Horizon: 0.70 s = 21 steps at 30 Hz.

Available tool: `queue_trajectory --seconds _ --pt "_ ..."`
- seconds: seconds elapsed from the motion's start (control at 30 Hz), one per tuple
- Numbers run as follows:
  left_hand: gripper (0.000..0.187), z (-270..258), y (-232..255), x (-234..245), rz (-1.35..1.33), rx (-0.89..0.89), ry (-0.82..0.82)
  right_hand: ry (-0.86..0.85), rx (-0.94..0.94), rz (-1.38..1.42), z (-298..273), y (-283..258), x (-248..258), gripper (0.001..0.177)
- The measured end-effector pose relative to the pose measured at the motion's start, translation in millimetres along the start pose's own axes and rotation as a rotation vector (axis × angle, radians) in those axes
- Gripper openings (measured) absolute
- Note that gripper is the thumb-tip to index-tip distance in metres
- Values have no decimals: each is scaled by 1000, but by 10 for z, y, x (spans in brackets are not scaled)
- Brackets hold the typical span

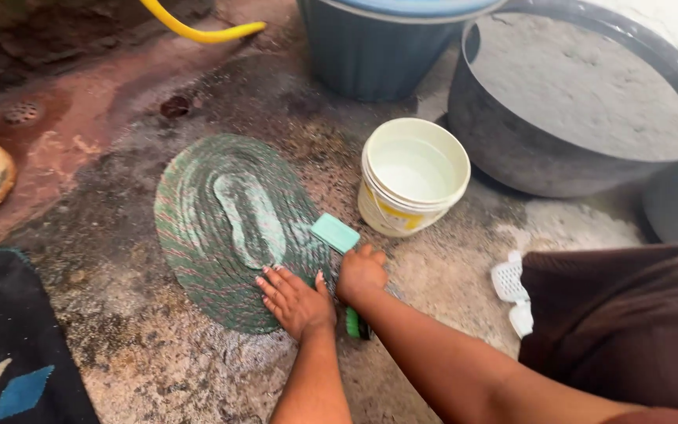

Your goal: Washing and scrubbing a hat on the floor with soap and a brush.

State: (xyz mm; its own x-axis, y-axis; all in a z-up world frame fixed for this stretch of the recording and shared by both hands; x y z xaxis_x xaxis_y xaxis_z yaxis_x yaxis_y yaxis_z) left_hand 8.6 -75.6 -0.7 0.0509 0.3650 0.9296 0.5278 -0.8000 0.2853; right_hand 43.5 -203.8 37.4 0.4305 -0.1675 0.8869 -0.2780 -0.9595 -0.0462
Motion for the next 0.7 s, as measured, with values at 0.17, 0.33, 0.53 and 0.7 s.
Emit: queue_trajectory --seconds 0.17,0.33,0.53,0.7 --pt "79 -161 109 -190 53 -70 -62 24 15 11 -172 -27 155 70" --pt "79 -211 161 -45 71 -96 -95 -15 26 16 -174 -87 265 70" --pt "73 -72 68 -169 96 -101 -84 129 242 57 -51 -520 520 51" --pt "64 148 -142 87 -134 -78 11 507 649 270 -331 -1001 1122 47"
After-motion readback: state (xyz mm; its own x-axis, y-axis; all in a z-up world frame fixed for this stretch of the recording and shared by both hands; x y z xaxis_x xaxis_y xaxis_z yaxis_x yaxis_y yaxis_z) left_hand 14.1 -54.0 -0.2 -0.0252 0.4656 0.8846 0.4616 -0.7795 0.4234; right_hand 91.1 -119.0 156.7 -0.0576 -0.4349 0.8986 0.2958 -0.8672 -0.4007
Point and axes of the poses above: each hand's wrist, its own z-axis towards the middle knuckle, its own x-axis out of the back of the hand, y = z × x, the point moved 6 cm from there along z, towards the middle knuckle, and after that the axes turned 4 degrees about x, right-handed, at the moved point
